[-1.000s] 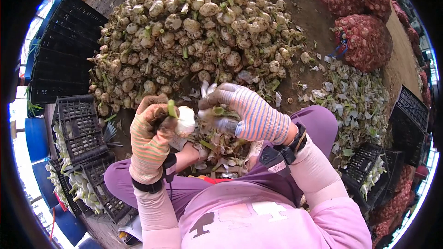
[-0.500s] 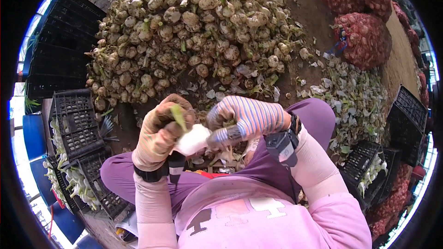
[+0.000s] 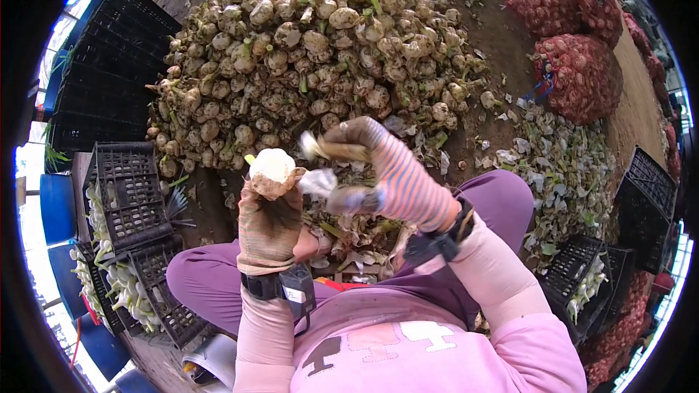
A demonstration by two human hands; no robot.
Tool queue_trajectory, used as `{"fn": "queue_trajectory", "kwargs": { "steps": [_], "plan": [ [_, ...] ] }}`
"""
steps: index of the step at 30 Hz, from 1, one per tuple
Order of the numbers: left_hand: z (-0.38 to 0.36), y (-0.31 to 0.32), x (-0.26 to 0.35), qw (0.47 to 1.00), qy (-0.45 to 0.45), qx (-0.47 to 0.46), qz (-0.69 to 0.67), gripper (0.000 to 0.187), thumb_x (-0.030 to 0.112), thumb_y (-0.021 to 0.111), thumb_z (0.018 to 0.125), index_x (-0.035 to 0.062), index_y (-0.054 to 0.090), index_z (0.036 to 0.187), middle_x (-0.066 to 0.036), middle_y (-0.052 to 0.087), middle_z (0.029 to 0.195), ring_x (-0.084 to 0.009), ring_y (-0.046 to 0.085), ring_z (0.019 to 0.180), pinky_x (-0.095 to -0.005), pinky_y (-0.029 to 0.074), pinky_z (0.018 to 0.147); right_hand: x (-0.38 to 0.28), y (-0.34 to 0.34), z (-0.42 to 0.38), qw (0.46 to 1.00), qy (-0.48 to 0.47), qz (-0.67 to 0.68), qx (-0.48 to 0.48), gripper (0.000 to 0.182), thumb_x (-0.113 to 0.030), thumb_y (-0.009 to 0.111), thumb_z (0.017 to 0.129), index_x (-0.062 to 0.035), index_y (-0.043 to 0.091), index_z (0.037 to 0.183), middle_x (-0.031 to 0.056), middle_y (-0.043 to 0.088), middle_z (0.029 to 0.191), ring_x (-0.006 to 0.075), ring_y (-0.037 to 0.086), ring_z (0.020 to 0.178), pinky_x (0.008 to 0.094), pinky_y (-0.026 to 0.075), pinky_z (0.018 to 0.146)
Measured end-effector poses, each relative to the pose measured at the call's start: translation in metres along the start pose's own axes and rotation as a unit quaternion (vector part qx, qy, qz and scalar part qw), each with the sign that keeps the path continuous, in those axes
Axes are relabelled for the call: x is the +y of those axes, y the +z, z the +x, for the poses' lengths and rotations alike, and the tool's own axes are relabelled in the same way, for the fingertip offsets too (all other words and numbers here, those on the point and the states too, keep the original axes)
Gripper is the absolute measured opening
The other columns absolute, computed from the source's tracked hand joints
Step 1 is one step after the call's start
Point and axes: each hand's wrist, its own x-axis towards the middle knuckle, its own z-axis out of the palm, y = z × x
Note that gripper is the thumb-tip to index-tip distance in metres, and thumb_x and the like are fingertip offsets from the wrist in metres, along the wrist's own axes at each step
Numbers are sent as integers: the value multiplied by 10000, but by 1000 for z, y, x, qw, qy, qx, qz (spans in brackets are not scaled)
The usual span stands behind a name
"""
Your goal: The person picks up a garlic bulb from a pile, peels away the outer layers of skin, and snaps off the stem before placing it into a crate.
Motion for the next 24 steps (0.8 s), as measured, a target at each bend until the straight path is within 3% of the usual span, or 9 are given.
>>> {"fn": "queue_trajectory", "kwargs": {
  "steps": [4, 8, 10, 12, 14, 16, 18, 19, 24],
  "plan": [
    [0, 11, -19, 994, 48, 91, 21, 307, 163, 528, 888, 3, 482, 1146, -115, 564, 1104, -228, 574, 1002, -352, 505, 851, 4, 8, 1, 994, 57, -88, -35, 422, -180, 745, 725, -34, 506, 1040, 24, 564, 917, 110, 542, 877, 255, 435, 830],
    [3, 4, -18, 981, 107, 129, 99, 288, 149, 509, 891, -11, 502, 1130, -113, 574, 1086, -208, 586, 971, -311, 512, 832, 4, 9, 0, 936, 154, 309, -67, 247, -68, 622, 773, -64, 513, 995, 43, 587, 896, 114, 556, 808, 247, 458, 717],
    [8, 4, -12, 958, 125, 223, 127, 271, 158, 461, 908, -16, 526, 1106, -100, 594, 1054, -178, 594, 935, -275, 509, 816, -1, 2, 3, 907, 140, 396, -32, 330, -99, 639, 780, -69, 490, 1073, 59, 584, 929, 127, 559, 832, 250, 461, 719],
    [1, 3, -9, 928, 147, 165, 301, 255, 139, 442, 914, -7, 528, 1105, -91, 585, 1063, -165, 580, 952, -248, 500, 810, 8, 1, 1, 918, 125, 376, 2, 439, -135, 669, 776, -64, 456, 1154, 87, 569, 1008, 144, 559, 866, 269, 469, 743],
    [1, 4, -12, 938, 140, 175, 265, 242, 121, 437, 914, -8, 529, 1096, -90, 580, 1068, -160, 572, 962, -244, 496, 812, 16, 9, 0, 974, 128, 186, 37, 494, -171, 694, 765, -57, 454, 1182, 97, 552, 1032, 189, 565, 879, 312, 477, 763],
    [0, 15, -20, 953, 136, 221, 160, 207, 74, 447, 906, -19, 526, 1072, -94, 566, 1080, -144, 550, 991, -244, 486, 823, 19, 9, 8, 948, -181, -259, -37, 328, -127, 675, 778, -58, 519, 1058, 37, 547, 987, 179, 558, 842, 327, 465, 783],
    [-1, 11, -24, 953, 116, 170, 222, 177, 118, 507, 892, 32, 544, 1041, -82, 584, 990, -146, 580, 910, -253, 509, 756, 26, 11, 6, 945, -105, -302, -65, 268, -110, 670, 778, -55, 529, 1000, 22, 553, 959, 154, 555, 851, 288, 466, 766],
    [-4, 13, -26, 974, 82, 194, 85, 179, 138, 509, 893, 28, 547, 1029, -84, 594, 964, -147, 592, 879, -261, 524, 729, 29, 11, 6, 945, -104, -302, -65, 268, -110, 670, 778, -55, 529, 1000, 22, 553, 959, 154, 555, 851, 288, 466, 766],
    [-11, 13, -18, 976, 39, 211, 27, 173, 122, 512, 886, 17, 545, 1020, -72, 601, 962, -152, 608, 832, -264, 542, 704, 22, 16, 7, 962, 212, 171, -17, 196, -82, 582, 831, -54, 506, 1009, 39, 575, 876, 124, 555, 818, 248, 459, 698]
  ]
}}
